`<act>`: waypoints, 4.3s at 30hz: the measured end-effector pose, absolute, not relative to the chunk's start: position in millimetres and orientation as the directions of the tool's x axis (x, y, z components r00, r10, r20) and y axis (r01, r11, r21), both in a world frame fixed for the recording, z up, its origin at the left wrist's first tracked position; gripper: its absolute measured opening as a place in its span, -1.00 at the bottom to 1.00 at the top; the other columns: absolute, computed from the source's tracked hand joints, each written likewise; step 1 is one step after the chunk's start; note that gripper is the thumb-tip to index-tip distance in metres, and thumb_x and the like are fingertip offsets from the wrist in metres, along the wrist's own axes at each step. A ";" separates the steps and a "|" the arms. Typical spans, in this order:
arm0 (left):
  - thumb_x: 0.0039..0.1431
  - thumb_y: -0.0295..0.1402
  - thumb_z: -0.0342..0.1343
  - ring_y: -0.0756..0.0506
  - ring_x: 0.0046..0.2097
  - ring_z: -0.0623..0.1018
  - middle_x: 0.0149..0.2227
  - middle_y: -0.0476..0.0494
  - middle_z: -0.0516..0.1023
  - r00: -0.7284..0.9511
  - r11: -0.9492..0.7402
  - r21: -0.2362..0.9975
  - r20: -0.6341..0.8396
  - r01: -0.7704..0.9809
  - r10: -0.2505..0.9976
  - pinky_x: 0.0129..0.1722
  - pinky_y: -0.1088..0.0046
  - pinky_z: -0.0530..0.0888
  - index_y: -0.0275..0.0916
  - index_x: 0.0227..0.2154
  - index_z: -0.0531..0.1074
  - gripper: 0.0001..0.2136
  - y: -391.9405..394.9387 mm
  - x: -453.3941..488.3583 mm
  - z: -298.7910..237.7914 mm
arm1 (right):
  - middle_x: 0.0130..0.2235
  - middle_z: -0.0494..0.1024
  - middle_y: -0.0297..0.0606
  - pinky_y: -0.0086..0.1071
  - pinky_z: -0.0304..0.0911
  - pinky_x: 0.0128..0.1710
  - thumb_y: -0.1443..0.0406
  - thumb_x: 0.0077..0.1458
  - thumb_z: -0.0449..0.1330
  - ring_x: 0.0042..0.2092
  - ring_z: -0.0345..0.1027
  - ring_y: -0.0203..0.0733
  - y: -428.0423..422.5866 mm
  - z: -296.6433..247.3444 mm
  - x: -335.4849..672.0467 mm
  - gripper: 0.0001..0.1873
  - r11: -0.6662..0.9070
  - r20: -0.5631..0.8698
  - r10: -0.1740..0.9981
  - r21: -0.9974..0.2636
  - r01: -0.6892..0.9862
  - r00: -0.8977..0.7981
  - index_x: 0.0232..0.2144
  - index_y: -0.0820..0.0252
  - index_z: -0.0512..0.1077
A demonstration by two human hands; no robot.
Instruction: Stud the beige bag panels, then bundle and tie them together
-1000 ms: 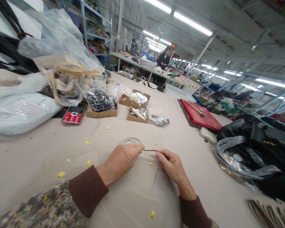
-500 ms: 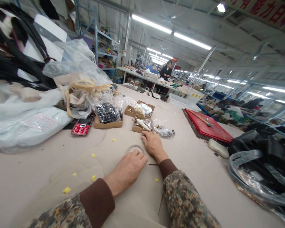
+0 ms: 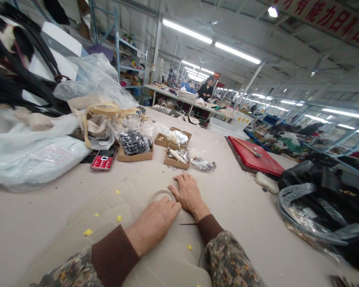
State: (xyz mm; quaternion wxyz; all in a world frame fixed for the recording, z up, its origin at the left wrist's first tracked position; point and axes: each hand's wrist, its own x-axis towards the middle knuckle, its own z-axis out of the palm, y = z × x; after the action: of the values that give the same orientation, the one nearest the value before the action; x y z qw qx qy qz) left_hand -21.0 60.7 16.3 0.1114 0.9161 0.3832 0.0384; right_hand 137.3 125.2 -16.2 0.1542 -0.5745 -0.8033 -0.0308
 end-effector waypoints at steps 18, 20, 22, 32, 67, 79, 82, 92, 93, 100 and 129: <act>-0.03 -0.68 -0.08 -0.23 -0.17 0.45 -0.25 -0.20 0.50 0.697 -0.683 0.234 0.028 0.692 0.716 -0.24 0.22 0.49 -0.30 -0.28 0.37 -0.72 48.5 -21.3 9.8 | -0.10 0.56 -0.14 -0.39 0.21 -0.08 0.35 0.22 0.10 -0.09 0.43 -0.17 146.6 23.2 126.1 -0.73 0.322 0.109 0.946 -0.240 0.916 -0.305 -0.04 0.22 0.45; -0.04 -0.67 -0.07 -0.22 -0.18 0.45 -0.26 -0.19 0.50 0.699 -0.685 0.244 0.038 0.687 0.714 -0.24 0.23 0.48 -0.29 -0.28 0.37 -0.73 49.7 -21.9 8.4 | -0.16 0.60 -0.16 -0.40 0.23 -0.13 0.33 0.19 0.14 -0.13 0.46 -0.16 163.4 25.8 118.5 -0.75 0.345 0.081 0.938 -0.229 0.910 -0.336 -0.08 0.21 0.48; -0.02 -0.65 -0.06 -0.21 -0.18 0.45 -0.26 -0.19 0.50 0.702 -0.691 0.252 0.059 0.677 0.710 -0.25 0.26 0.47 -0.29 -0.28 0.36 -0.75 50.7 -22.5 6.2 | -0.25 0.63 -0.19 -0.42 0.25 -0.20 0.29 0.14 0.20 -0.19 0.48 -0.16 176.7 23.8 111.0 -0.79 0.361 0.043 0.932 -0.221 0.906 -0.361 -0.17 0.20 0.52; 0.11 -0.59 -0.07 -0.19 -0.25 0.41 -0.30 -0.17 0.47 0.702 -0.720 0.265 0.177 0.641 0.690 -0.30 0.27 0.42 -0.26 -0.28 0.33 -0.83 51.2 -21.7 -9.9 | -0.20 0.61 -0.05 -0.35 0.27 -0.17 0.27 0.21 0.13 -0.15 0.49 -0.07 198.5 20.6 100.8 -0.79 0.351 0.053 0.936 -0.126 0.928 -0.347 -0.22 0.24 0.52; 0.10 -0.62 -0.07 -0.21 -0.19 0.42 -0.26 -0.20 0.47 0.713 -0.693 0.283 0.046 0.663 0.700 -0.29 0.29 0.42 -0.27 -0.23 0.34 -0.78 52.7 -22.6 1.7 | -0.45 0.54 -0.31 -0.39 0.31 -0.34 0.21 0.12 0.10 -0.45 0.46 -0.23 166.3 27.4 155.3 -0.77 0.156 0.232 0.972 -0.511 0.845 -0.040 -0.27 0.19 0.50; 0.30 -0.47 -0.11 -0.17 -0.19 0.47 -0.28 -0.19 0.51 0.656 -0.624 0.311 0.003 0.717 0.755 -0.25 0.34 0.36 -0.25 -0.29 0.39 -0.83 52.6 -19.4 22.6 | -0.29 0.60 -0.21 -0.30 0.35 -0.26 0.22 0.11 0.07 -0.30 0.46 -0.16 3.8 6.9 223.5 -0.74 0.042 0.216 0.968 -0.631 0.775 0.124 -0.29 0.17 0.52; 0.29 -0.46 -0.11 -0.18 -0.19 0.49 -0.29 -0.21 0.52 0.663 -0.625 0.297 -0.040 0.722 0.747 -0.24 0.34 0.36 -0.26 -0.29 0.40 -0.83 52.9 -12.9 29.1 | -0.26 0.59 -0.17 -0.28 0.35 -0.23 0.23 0.08 0.08 -0.26 0.46 -0.13 -8.6 -6.9 219.6 -0.73 0.006 0.247 0.946 -0.664 0.748 0.211 -0.24 0.19 0.51; 0.30 -0.41 -0.12 -0.12 -0.24 0.50 -0.31 -0.11 0.51 0.640 -0.595 0.360 -0.010 0.719 0.768 -0.26 0.40 0.35 -0.21 -0.27 0.36 -0.85 50.0 2.0 31.9 | -0.53 0.51 -0.40 -0.43 0.21 -0.45 0.29 0.00 0.20 -0.50 0.34 -0.26 -20.9 -10.7 213.6 -0.83 -0.065 0.048 0.987 -0.753 0.655 0.153 -0.29 0.15 0.48; 0.31 -0.42 -0.13 -0.11 -0.25 0.50 -0.32 -0.09 0.51 0.646 -0.595 0.408 0.016 0.692 0.763 -0.27 0.42 0.35 -0.21 -0.27 0.35 -0.85 47.9 4.0 30.5 | -0.54 0.50 -0.41 -0.43 0.20 -0.46 0.28 0.01 0.21 -0.51 0.33 -0.27 -21.1 -9.4 215.5 -0.83 -0.065 0.042 0.989 -0.747 0.662 0.144 -0.28 0.15 0.48; 0.33 -0.40 -0.11 -0.02 -0.30 0.53 -0.29 0.01 0.54 0.702 -0.618 0.655 0.184 0.435 0.689 -0.28 0.52 0.37 -0.11 0.10 0.22 -0.69 33.6 6.1 16.8 | -0.46 0.53 -0.32 -0.43 0.27 -0.43 0.23 0.16 0.15 -0.46 0.36 -0.27 -24.7 8.2 214.0 -0.83 0.117 0.251 0.956 -0.801 0.587 0.152 -0.33 0.16 0.51; 0.31 -0.51 -0.17 0.00 -0.48 0.39 -0.50 0.03 0.37 0.667 -0.819 0.474 0.500 0.324 0.553 -0.48 0.48 0.24 -0.22 -0.40 0.25 -0.82 21.1 9.3 10.7 | -0.68 0.40 -0.39 -0.47 0.21 -0.64 0.15 -0.04 0.23 -0.66 0.26 -0.33 -26.7 15.9 168.5 -0.75 -0.127 -0.080 0.966 -0.975 0.180 0.247 -0.55 0.23 0.40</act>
State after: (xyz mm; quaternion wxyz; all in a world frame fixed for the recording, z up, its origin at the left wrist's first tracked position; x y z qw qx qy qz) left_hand 9.3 21.1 10.7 0.1752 0.8959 0.2446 0.3269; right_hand 168.5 -26.7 15.9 0.4784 -0.6282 -0.4559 0.4106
